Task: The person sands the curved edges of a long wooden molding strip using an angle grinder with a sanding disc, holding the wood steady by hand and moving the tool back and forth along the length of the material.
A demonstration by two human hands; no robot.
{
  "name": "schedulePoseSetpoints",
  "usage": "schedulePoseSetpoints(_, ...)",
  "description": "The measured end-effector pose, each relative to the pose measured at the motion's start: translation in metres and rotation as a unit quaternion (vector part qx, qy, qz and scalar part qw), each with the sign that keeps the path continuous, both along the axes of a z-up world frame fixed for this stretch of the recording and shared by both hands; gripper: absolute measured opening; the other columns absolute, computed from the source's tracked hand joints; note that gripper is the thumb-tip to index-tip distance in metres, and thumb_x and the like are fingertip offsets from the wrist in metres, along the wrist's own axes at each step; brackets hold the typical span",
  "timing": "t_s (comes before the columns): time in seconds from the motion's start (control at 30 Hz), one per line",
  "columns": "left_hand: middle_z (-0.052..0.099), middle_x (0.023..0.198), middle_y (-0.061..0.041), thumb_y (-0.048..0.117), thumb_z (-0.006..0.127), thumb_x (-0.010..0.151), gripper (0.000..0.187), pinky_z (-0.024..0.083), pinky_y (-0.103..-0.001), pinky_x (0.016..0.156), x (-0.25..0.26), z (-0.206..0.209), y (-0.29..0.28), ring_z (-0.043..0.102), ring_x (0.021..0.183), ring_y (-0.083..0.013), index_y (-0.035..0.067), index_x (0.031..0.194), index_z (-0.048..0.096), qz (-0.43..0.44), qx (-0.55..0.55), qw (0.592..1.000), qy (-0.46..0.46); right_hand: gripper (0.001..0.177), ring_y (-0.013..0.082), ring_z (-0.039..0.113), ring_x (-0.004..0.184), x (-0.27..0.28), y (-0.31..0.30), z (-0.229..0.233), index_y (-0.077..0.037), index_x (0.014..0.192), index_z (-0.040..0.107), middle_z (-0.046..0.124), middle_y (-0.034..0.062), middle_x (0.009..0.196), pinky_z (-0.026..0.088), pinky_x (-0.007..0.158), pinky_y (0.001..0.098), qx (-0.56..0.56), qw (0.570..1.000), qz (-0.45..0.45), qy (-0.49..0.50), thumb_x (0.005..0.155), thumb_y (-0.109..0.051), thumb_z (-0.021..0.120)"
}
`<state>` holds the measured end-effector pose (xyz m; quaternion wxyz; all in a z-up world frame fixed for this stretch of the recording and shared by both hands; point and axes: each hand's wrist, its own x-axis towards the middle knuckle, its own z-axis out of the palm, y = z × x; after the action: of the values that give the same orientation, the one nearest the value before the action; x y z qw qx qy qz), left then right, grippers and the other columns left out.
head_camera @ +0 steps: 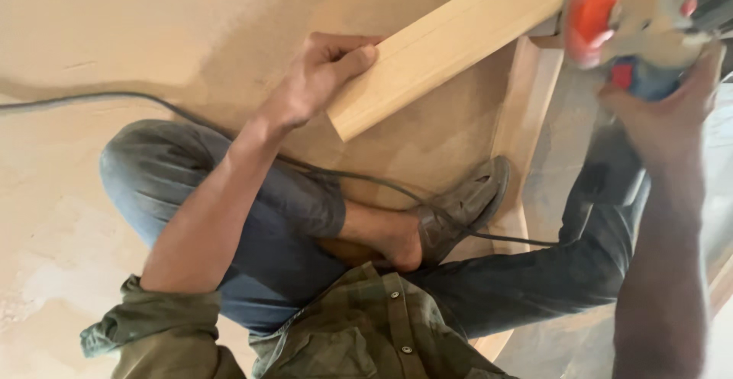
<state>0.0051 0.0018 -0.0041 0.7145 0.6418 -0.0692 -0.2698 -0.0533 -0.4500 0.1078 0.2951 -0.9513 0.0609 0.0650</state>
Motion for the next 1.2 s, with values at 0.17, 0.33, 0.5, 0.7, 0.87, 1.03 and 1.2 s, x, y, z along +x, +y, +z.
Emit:
schedulePoseSetpoints(0.17,0.076,0.097,-0.002,0.025,0.057,0.106,0.036,0.056,-0.027,0.071,-0.002,-0.014,-0.004,0.066,0.079,-0.0068,0.003,0.131,0.071,-0.001,-0.043,0.997,0.066,0.073,0.0267,0.074,0.112,-0.067,0.135,0.027,0.000,0.148,0.040,0.069,0.0166,0.128,0.062,0.098,0.0385,-0.058,0.997,0.046,-0.012,0.094,-0.012,0.087)
schedulePoseSetpoints(0.33,0.075,0.098,-0.003,0.023,0.057,0.108,0.037,0.055,-0.026,0.072,-0.006,-0.019,-0.005,0.064,0.080,-0.0066,0.001,0.134,0.069,0.004,-0.084,0.995,0.054,0.094,0.0337,0.075,0.094,-0.094,0.245,0.046,-0.003,0.146,0.036,0.071,0.0248,0.120,0.063,0.072,0.0409,-0.031,0.987,0.139,0.074,0.071,-0.020,0.091)
schedulePoseSetpoints(0.5,0.076,0.104,-0.004,0.022,0.056,0.108,0.038,0.055,-0.026,0.078,-0.006,-0.009,-0.004,0.066,0.086,-0.0068,-0.001,0.136,0.068,-0.006,-0.107,0.993,0.058,0.098,0.0385,0.073,0.097,-0.095,0.248,0.047,0.003,0.148,0.032,0.067,0.0337,0.125,0.064,0.069,0.0387,-0.001,0.980,0.185,0.071,0.072,-0.022,0.088)
schedulePoseSetpoints(0.7,0.076,0.098,-0.003,0.026,0.054,0.107,0.039,0.055,-0.024,0.074,-0.003,0.011,0.000,0.064,0.081,-0.0058,0.004,0.135,0.069,-0.018,-0.018,0.999,0.036,0.080,0.0290,0.070,0.109,-0.047,0.108,0.028,0.001,0.150,0.039,0.067,0.0240,0.127,0.060,0.088,0.0377,-0.080,0.995,0.033,0.054,0.089,-0.015,0.089)
schedulePoseSetpoints(0.87,0.074,0.094,-0.005,0.027,0.058,0.105,0.038,0.053,-0.027,0.071,-0.003,-0.001,-0.001,0.063,0.080,-0.0092,0.002,0.128,0.073,-0.005,-0.010,0.996,0.084,0.059,0.0182,0.065,0.116,-0.006,0.036,0.026,0.002,0.139,0.043,0.061,0.0136,0.130,0.057,0.099,0.0331,0.073,0.996,-0.037,-0.038,0.095,-0.004,0.082)
schedulePoseSetpoints(1.03,0.072,0.121,-0.011,0.039,0.063,0.100,0.055,0.062,-0.032,0.087,-0.007,-0.023,-0.011,0.071,0.105,-0.0180,0.003,0.142,0.058,-0.033,-0.059,0.992,0.103,0.054,0.0246,0.068,0.094,-0.064,0.081,0.047,0.001,0.141,0.052,0.066,0.0136,0.111,0.058,0.082,0.0338,0.345,0.901,-0.262,-0.007,0.090,-0.001,0.069)
schedulePoseSetpoints(1.2,0.060,0.145,-0.015,0.043,0.087,0.084,0.093,0.049,-0.038,0.114,-0.014,-0.024,-0.013,0.058,0.136,-0.0268,0.001,0.155,0.044,-0.106,-0.114,0.986,0.058,0.050,0.0298,0.065,0.092,-0.114,0.083,0.000,0.008,0.129,0.051,0.063,0.0194,0.107,0.057,0.085,0.0406,0.603,0.773,-0.193,0.037,0.093,-0.021,0.071)
